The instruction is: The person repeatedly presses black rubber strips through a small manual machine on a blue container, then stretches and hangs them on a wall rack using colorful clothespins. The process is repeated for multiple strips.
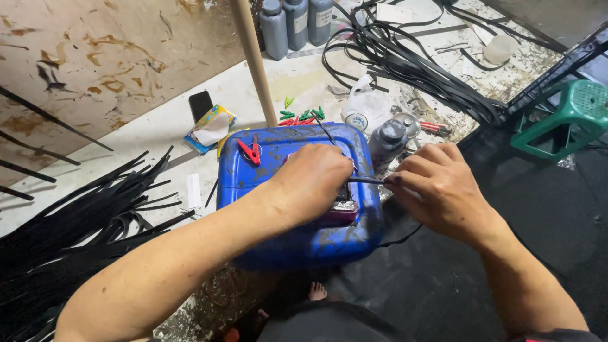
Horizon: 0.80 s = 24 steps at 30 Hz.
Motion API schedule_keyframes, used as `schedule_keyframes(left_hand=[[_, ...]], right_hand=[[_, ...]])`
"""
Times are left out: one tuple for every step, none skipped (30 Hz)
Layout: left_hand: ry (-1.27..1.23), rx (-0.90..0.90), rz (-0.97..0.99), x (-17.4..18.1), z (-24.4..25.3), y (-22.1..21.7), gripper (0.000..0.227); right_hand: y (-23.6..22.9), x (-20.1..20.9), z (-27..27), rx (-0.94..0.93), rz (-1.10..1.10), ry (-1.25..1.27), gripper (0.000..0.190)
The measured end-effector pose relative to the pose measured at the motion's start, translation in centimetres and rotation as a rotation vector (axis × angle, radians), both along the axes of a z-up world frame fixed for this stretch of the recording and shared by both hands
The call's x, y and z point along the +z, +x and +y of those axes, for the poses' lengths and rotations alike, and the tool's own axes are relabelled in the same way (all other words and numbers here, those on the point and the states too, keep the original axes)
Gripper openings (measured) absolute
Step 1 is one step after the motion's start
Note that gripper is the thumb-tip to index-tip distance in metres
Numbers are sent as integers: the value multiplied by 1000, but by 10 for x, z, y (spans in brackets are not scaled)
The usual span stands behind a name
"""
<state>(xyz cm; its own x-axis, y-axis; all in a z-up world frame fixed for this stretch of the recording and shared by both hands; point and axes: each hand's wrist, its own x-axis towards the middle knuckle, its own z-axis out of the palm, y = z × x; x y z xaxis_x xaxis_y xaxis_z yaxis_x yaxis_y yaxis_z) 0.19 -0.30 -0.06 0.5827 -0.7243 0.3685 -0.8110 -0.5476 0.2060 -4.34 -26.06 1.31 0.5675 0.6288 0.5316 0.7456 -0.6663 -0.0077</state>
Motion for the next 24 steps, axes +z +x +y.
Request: schedule_keyframes(left_hand=[[0,0,0,0,-3,2,14],[10,-8,8,1,-6,5,14],[21,-15,17,1,-9,7,14],[19,-13,15,5,-12,7,14],[135,25,60,9,-14,8,13],[251,62,105,12,-17,8,13],[250,63,104,13,-17,8,13],[242,60,107,14,-17,7,14],[234,57,111,14,-17,7,15],[233,58,111,14,-17,7,15],[207,45,100,13,-16,7,14],[180,34,87,13,-16,7,13],[179,34,87,11,-16,8,13],[161,19,70,10,-15,8,12],[144,4,53,9,-15,9,11],[142,4,52,9,-13,8,11],[77,-8,65,9,-12,7,8],[13,-22,78,9,-10,6,14],[12,-24,78,8,-8,5,14],[-28,-38,83,8,-6,4,14],[-67,-52,88,8,-4,4,14],[-68,-53,89,8,-3,2,14],[-124,-81,85,8,-1,1,14],[-181,-109,82,8,0,0,13]], right_hand=[[-1,4,-1,0,0,0,3],[-2,8,-2,4,-15,-14,5],[-2,12,-3,7,-29,-28,6],[-3,16,-5,9,-31,-29,6],[-4,21,-6,6,-50,-92,4],[-5,25,-8,1,-69,-154,5],[-5,27,-8,2,-70,-155,5],[-6,30,-10,-2,-74,-172,5],[-6,32,-11,-5,-78,-189,6],[-7,36,-10,-5,-77,-190,6],[-8,40,-8,-10,-91,-209,2],[-9,44,-7,-15,-106,-229,5],[-9,47,-7,-15,-106,-231,5],[-10,51,-7,-8,-107,-250,5],[-10,54,-6,-2,-107,-270,6],[-10,58,-4,-2,-108,-271,6],[-11,62,-2,4,-127,-292,9],[-11,66,0,9,-146,-313,12],[-11,68,1,8,-145,-314,12],[-11,69,3,10,-153,-344,13],[-12,71,4,11,-160,-375,14],[-12,72,5,10,-160,-376,14],[-12,74,7,13,-161,-389,15],[-13,76,8,16,-162,-403,17]])
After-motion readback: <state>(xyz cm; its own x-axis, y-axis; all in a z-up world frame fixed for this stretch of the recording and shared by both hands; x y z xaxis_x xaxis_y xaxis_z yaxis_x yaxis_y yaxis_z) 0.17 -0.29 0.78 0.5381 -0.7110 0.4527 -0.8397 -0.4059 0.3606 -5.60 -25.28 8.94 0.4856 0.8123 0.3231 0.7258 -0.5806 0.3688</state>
